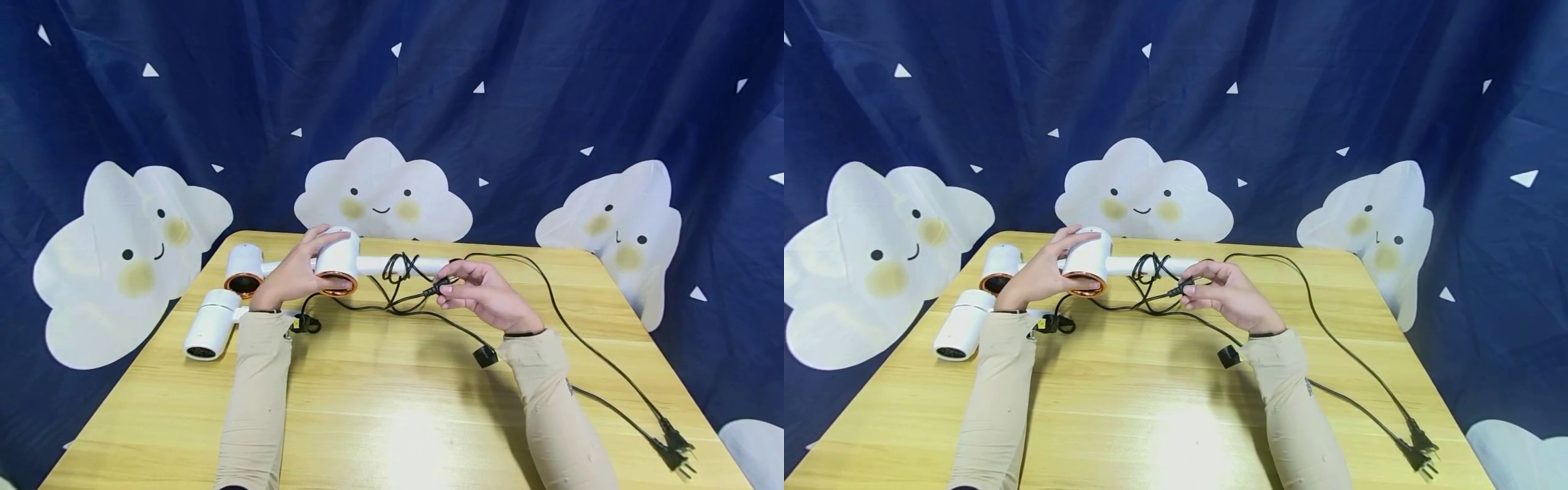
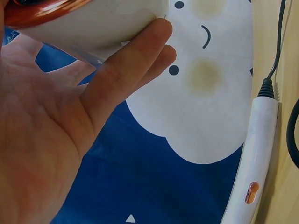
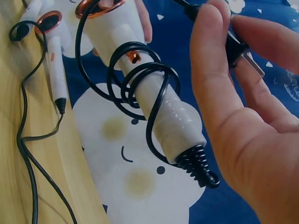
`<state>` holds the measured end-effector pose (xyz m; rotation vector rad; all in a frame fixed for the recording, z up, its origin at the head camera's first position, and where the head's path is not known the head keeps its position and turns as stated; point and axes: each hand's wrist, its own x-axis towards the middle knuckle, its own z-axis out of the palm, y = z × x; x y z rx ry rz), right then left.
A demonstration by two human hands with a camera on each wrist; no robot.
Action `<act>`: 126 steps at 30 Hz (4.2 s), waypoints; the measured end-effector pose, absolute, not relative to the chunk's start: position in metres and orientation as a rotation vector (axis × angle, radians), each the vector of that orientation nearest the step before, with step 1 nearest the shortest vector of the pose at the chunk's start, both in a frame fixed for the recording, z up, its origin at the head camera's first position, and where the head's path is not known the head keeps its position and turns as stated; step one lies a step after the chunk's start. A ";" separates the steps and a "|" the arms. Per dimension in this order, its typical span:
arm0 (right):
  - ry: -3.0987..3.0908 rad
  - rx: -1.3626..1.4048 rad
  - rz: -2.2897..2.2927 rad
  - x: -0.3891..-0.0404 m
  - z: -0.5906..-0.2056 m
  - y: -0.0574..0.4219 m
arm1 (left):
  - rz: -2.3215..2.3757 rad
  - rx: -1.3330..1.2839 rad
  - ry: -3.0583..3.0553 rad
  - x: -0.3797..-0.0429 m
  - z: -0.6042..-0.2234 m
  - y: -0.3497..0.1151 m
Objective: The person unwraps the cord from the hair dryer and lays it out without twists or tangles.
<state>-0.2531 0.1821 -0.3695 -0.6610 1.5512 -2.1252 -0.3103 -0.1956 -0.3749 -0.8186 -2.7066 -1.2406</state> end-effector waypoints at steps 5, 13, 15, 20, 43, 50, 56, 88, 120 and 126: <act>1.560 -0.679 -2.043 -0.254 -0.372 0.180 | -1.242 -0.817 -2.703 -0.310 -0.375 -0.197; 1.604 -0.578 -1.992 -0.254 -0.375 0.175 | -1.234 -0.811 -2.710 -0.310 -0.375 -0.198; 1.622 -0.528 -1.988 -0.254 -0.377 0.174 | -1.234 -0.811 -2.707 -0.309 -0.375 -0.198; 1.683 -0.460 -1.932 -0.257 -0.382 0.173 | -1.231 -0.815 -2.701 -0.310 -0.375 -0.198; 1.771 -0.427 -1.696 -0.279 -0.429 0.179 | -1.240 -0.828 -2.694 -0.309 -0.374 -0.201; 1.803 -0.334 -1.756 -0.282 -0.432 0.185 | -1.251 -0.840 -2.688 -0.309 -0.374 -0.200; 1.854 -0.160 -1.799 -0.283 -0.432 0.190 | -1.260 -0.862 -2.675 -0.307 -0.374 -0.198; 1.566 0.030 -2.516 -0.284 -0.403 0.216 | -1.289 -0.896 -2.693 -0.308 -0.373 -0.194; 1.415 -0.577 -2.343 -0.248 -0.354 0.205 | -1.251 -0.884 -2.688 -0.308 -0.375 -0.197; 1.435 -0.665 -2.243 -0.247 -0.356 0.202 | -1.255 -0.883 -2.688 -0.308 -0.375 -0.197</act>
